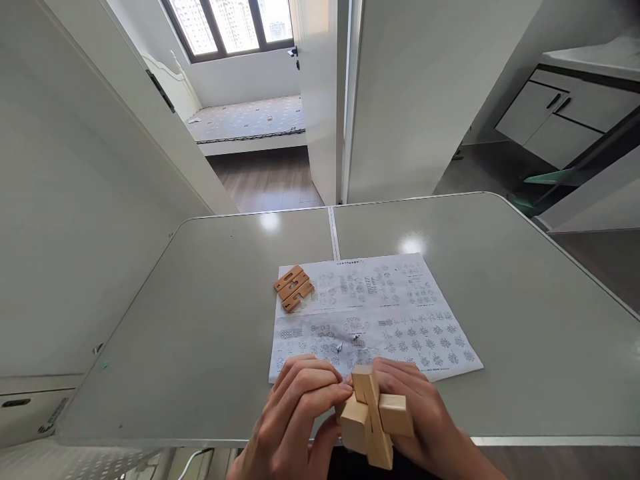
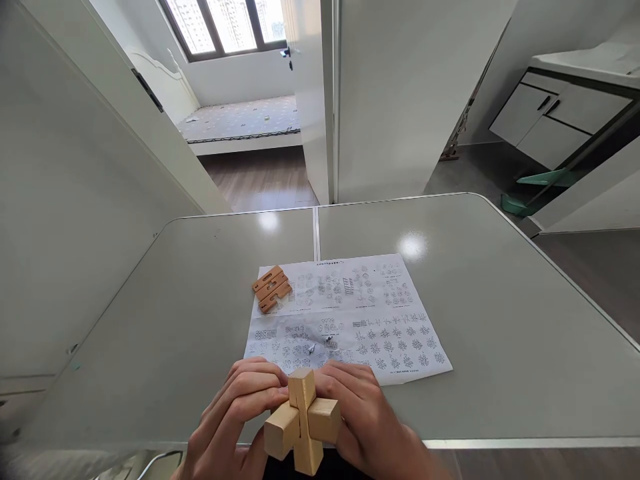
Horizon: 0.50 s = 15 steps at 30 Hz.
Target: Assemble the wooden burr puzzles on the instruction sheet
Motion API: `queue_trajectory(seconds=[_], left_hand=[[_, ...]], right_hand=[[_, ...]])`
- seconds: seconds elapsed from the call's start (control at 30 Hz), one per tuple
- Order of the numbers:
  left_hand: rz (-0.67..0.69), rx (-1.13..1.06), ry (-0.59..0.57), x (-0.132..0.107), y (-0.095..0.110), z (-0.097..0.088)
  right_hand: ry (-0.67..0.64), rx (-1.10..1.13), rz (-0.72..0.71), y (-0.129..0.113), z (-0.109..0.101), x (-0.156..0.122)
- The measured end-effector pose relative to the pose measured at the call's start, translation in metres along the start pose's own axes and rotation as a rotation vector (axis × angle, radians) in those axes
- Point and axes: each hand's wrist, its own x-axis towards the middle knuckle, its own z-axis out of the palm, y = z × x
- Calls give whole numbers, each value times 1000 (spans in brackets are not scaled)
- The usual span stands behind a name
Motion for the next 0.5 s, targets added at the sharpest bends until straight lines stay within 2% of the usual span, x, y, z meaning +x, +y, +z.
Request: queue_trajectory(seconds=[0.17,0.33,0.5], left_hand=[[12,-4,-25,6,1,-2],[28,-16,-34,9,2,-2],[-34,-7,-75,6,1,-6]], right_hand=[[-43,-5,9,2,-7,-3],[-45,-3,21,4,-4,-9],[-21,30,89,3,0,-11]])
